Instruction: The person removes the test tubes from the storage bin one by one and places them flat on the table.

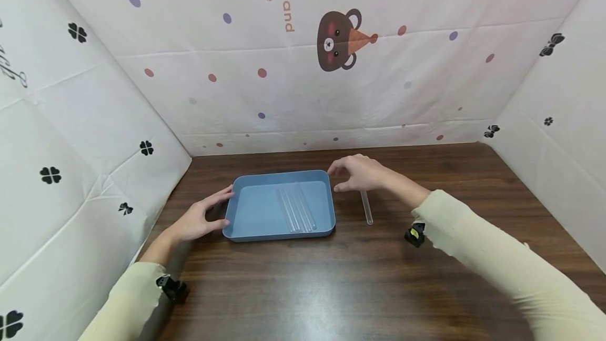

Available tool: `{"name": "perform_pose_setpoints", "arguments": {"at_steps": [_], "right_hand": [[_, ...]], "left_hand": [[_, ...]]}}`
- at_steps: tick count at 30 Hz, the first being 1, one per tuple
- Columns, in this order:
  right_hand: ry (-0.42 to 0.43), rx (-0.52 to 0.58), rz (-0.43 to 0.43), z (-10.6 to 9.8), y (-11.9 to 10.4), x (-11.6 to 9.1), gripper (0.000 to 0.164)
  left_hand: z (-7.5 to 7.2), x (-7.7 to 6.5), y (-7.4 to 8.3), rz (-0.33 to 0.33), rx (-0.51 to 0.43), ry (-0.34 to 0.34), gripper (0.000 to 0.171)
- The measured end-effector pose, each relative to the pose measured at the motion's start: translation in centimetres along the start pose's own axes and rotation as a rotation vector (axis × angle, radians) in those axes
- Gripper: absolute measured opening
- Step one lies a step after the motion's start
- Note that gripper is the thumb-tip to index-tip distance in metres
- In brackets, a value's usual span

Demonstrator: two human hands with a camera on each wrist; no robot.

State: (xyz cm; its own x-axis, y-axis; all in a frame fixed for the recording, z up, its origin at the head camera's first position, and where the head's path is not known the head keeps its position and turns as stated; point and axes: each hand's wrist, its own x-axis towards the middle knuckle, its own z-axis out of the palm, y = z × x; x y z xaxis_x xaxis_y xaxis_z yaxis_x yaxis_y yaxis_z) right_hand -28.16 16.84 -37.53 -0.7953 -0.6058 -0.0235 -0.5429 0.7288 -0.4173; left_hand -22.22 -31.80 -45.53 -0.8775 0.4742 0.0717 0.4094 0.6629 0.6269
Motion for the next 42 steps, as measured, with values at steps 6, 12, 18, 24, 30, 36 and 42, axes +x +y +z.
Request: {"name": "perform_pose_setpoints", "arguments": {"at_steps": [6, 12, 18, 24, 30, 36, 42], "right_hand": [[0.011, -0.007, -0.018, 0.4, -0.4, 0.4, 0.045], [0.006, -0.023, -0.034, 0.5, -0.8, 1.1, 0.043], [-0.020, -0.031, -0.043, 0.5, -1.8, 1.7, 0.042], [-0.040, -0.041, -0.055, 0.8, -2.9, 2.3, 0.042], [-0.051, -0.051, -0.067, 1.4, -3.6, 3.0, 0.042], [-0.093, -0.056, -0.064, 1.6, -4.1, 3.8, 0.042], [-0.119, -0.078, -0.064, 1.4, -4.8, 4.5, 0.043]], "left_hand": [[-0.1, -0.1, 0.3, -0.004, -0.004, -0.004, 0.074], [-0.3, 0.0, 0.3, 0.008, -0.006, -0.005, 0.074], [-0.3, 0.0, 0.3, 0.010, -0.004, -0.009, 0.074], [-0.3, -0.1, 0.3, 0.007, 0.007, -0.007, 0.074], [-0.2, 0.0, 0.1, 0.006, 0.003, -0.007, 0.074], [-0.1, 0.0, 0.1, 0.001, 0.003, -0.007, 0.075], [-0.1, 0.0, 0.3, 0.004, -0.002, -0.006, 0.074]]}}
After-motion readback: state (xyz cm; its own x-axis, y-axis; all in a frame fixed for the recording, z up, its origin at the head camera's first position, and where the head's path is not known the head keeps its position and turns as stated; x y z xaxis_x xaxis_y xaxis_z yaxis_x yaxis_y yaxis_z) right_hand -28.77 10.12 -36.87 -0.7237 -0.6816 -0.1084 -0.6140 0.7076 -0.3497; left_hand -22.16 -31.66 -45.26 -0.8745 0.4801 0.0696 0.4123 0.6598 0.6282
